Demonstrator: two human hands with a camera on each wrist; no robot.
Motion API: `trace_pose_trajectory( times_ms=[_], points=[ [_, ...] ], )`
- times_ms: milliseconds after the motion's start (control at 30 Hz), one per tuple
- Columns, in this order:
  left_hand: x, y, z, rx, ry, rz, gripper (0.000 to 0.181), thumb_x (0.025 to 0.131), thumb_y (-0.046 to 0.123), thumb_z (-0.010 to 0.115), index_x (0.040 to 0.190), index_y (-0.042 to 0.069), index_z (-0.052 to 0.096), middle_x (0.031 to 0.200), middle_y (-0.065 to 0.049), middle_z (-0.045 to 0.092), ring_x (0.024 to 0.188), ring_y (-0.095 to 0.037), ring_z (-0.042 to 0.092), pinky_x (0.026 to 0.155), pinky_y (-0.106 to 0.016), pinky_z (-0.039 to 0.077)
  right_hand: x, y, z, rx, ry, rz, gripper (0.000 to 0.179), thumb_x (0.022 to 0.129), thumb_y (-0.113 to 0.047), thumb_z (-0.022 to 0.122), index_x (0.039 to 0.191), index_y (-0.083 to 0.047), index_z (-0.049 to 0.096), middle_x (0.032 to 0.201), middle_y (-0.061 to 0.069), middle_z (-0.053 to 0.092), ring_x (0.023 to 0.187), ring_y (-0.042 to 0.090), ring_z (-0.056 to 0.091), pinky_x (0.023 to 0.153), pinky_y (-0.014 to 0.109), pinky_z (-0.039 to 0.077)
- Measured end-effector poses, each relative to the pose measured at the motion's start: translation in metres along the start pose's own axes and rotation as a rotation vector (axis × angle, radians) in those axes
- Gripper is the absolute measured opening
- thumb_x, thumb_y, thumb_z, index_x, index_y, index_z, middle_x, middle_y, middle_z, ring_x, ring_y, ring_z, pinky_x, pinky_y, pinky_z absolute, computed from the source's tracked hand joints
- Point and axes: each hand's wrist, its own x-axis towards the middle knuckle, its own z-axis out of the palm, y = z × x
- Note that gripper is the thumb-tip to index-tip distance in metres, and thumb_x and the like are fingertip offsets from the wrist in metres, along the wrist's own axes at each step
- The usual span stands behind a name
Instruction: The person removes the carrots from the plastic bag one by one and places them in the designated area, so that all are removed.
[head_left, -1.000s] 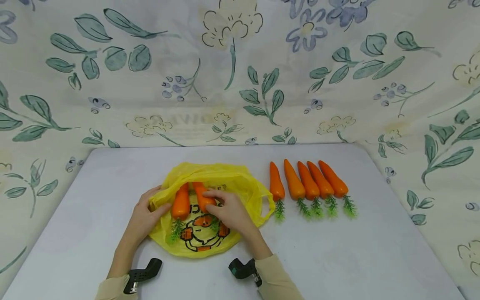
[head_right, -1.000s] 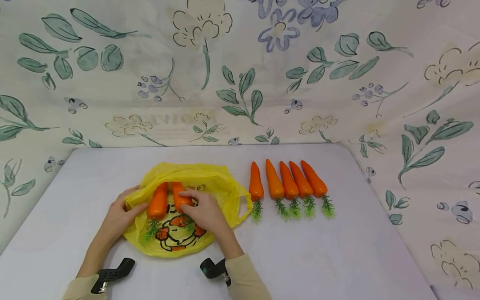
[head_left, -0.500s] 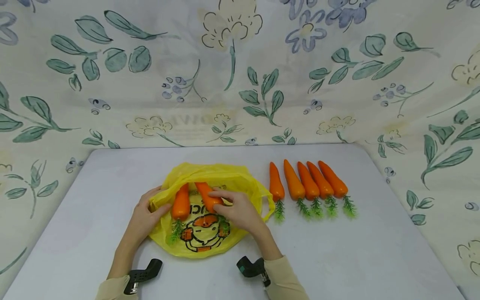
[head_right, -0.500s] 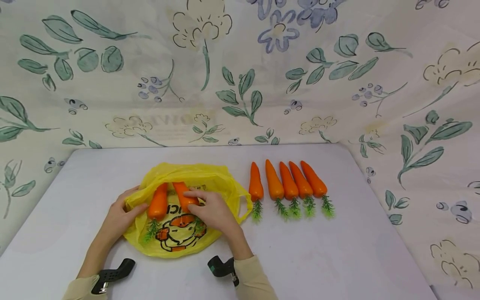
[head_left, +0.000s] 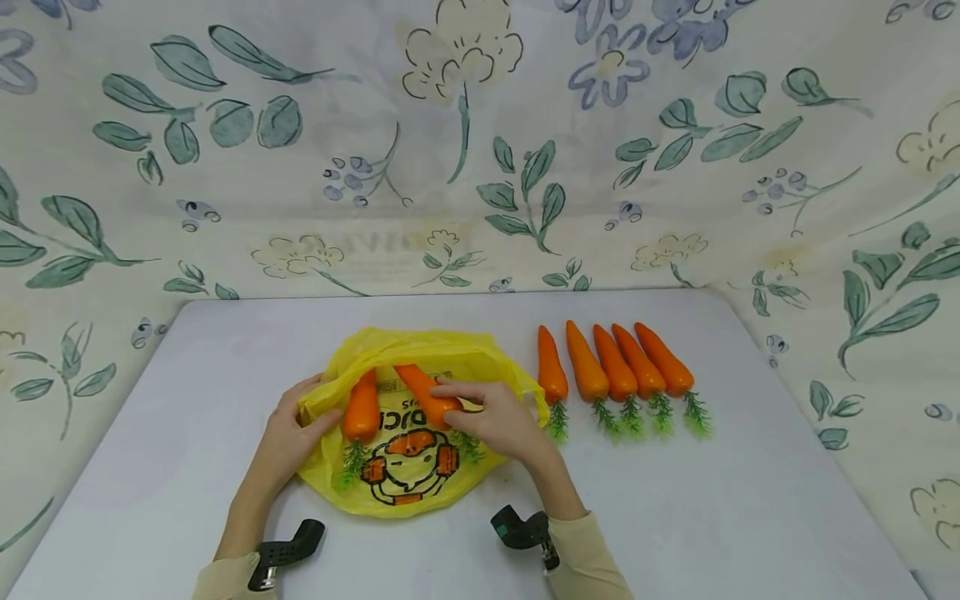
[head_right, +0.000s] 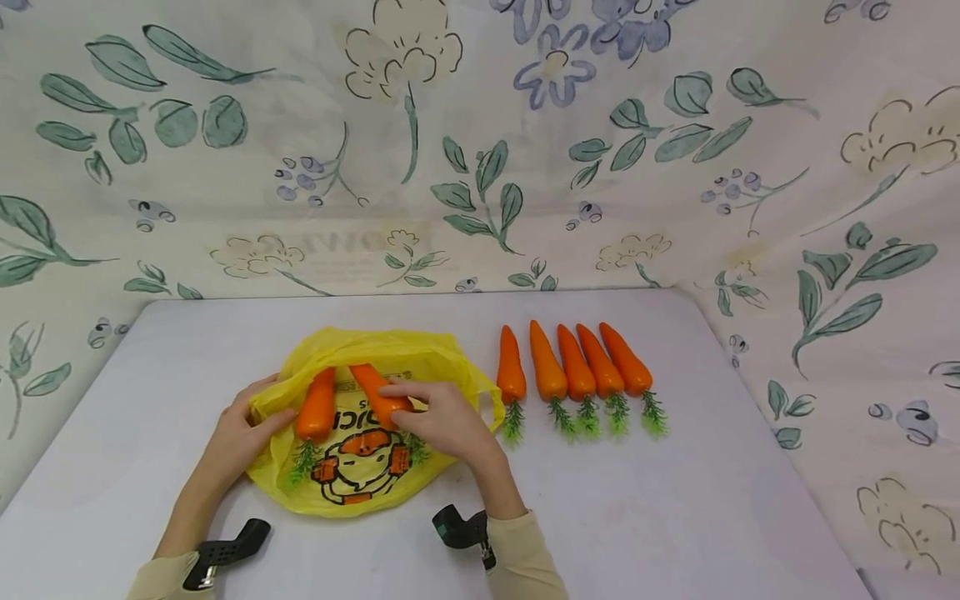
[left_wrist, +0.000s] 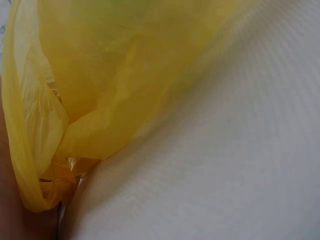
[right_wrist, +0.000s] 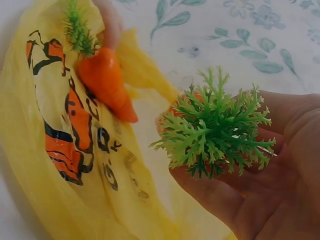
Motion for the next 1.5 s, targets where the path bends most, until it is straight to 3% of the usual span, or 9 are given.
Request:
trace_pose_trajectory(
  times_ms=[100, 167, 333, 467, 600, 800, 1100, 1500],
  points=[
    [0.0, 0.001, 0.0, 0.008, 0.001, 0.001, 0.066, 0.098, 0.033, 0.061, 0.15, 0.001, 0.036, 0.155, -0.025, 0.027, 0.133, -0.042, 0.035, 0.107, -0.061, 0.032, -0.001, -0.001, -0.004, -0.015, 0.001, 0.001, 0.034, 0.094, -0.017, 0.065, 0.127, -0.021, 0.069, 0.142, -0.005, 0.057, 0.133, 0.019, 0.05, 0.095, 0.03, 0.05],
    [-0.001, 0.002, 0.0, 0.014, 0.003, 0.005, 0.066, 0.098, 0.033, 0.061, 0.15, 0.001, 0.037, 0.155, -0.025, 0.027, 0.133, -0.041, 0.035, 0.106, -0.06, 0.032, -0.003, -0.002, -0.006, -0.021, -0.003, -0.003, 0.035, 0.093, -0.017, 0.065, 0.128, -0.02, 0.069, 0.141, -0.006, 0.057, 0.133, 0.017, 0.05, 0.099, 0.035, 0.049],
    [-0.001, 0.003, 0.0, 0.018, 0.005, 0.013, 0.065, 0.098, 0.033, 0.062, 0.149, 0.001, 0.038, 0.155, -0.024, 0.028, 0.133, -0.041, 0.035, 0.106, -0.057, 0.033, -0.006, -0.005, -0.012, 0.0, -0.029, -0.026, 0.034, 0.094, -0.018, 0.065, 0.128, -0.018, 0.068, 0.141, -0.006, 0.058, 0.135, 0.017, 0.048, 0.103, 0.042, 0.046],
    [0.0, 0.002, 0.001, 0.014, 0.008, 0.012, 0.064, 0.097, 0.033, 0.062, 0.149, 0.002, 0.039, 0.155, -0.023, 0.029, 0.133, -0.039, 0.036, 0.104, -0.055, 0.034, -0.009, -0.008, -0.016, 0.008, -0.047, -0.018, 0.033, 0.095, -0.019, 0.065, 0.127, -0.019, 0.069, 0.14, -0.006, 0.058, 0.135, 0.017, 0.048, 0.102, 0.04, 0.047],
    [0.0, 0.001, 0.001, 0.007, 0.008, 0.012, 0.064, 0.098, 0.033, 0.062, 0.148, 0.001, 0.039, 0.155, -0.023, 0.028, 0.134, -0.04, 0.035, 0.105, -0.058, 0.032, -0.013, -0.011, -0.021, 0.015, -0.066, -0.008, 0.034, 0.095, -0.02, 0.065, 0.128, -0.021, 0.068, 0.141, -0.007, 0.057, 0.134, 0.016, 0.049, 0.096, 0.036, 0.05],
    [0.001, 0.001, 0.001, -0.007, 0.003, 0.012, 0.065, 0.097, 0.032, 0.062, 0.148, 0.0, 0.038, 0.156, -0.025, 0.026, 0.136, -0.043, 0.032, 0.108, -0.063, 0.03, -0.016, -0.012, -0.026, 0.107, -0.098, -0.013, 0.034, 0.094, -0.019, 0.066, 0.129, -0.018, 0.068, 0.142, -0.003, 0.056, 0.138, 0.018, 0.045, 0.106, 0.047, 0.043],
    [0.0, 0.001, 0.0, -0.01, 0.0, -0.006, 0.067, 0.097, 0.034, 0.062, 0.15, 0.001, 0.035, 0.156, -0.025, 0.025, 0.135, -0.043, 0.032, 0.107, -0.064, 0.029, -0.018, -0.011, -0.029, 0.15, -0.104, -0.002, 0.034, 0.095, -0.019, 0.065, 0.129, -0.017, 0.068, 0.142, -0.003, 0.056, 0.138, 0.019, 0.044, 0.102, 0.031, 0.046],
    [0.001, 0.002, 0.001, 0.004, -0.005, 0.0, 0.067, 0.098, 0.034, 0.061, 0.15, 0.001, 0.035, 0.157, -0.026, 0.024, 0.135, -0.043, 0.032, 0.108, -0.065, 0.029, -0.021, -0.009, -0.034, 0.185, -0.111, -0.023, 0.034, 0.095, -0.015, 0.064, 0.129, -0.013, 0.068, 0.144, -0.001, 0.055, 0.137, 0.019, 0.045, 0.093, 0.026, 0.05]
  ],
)
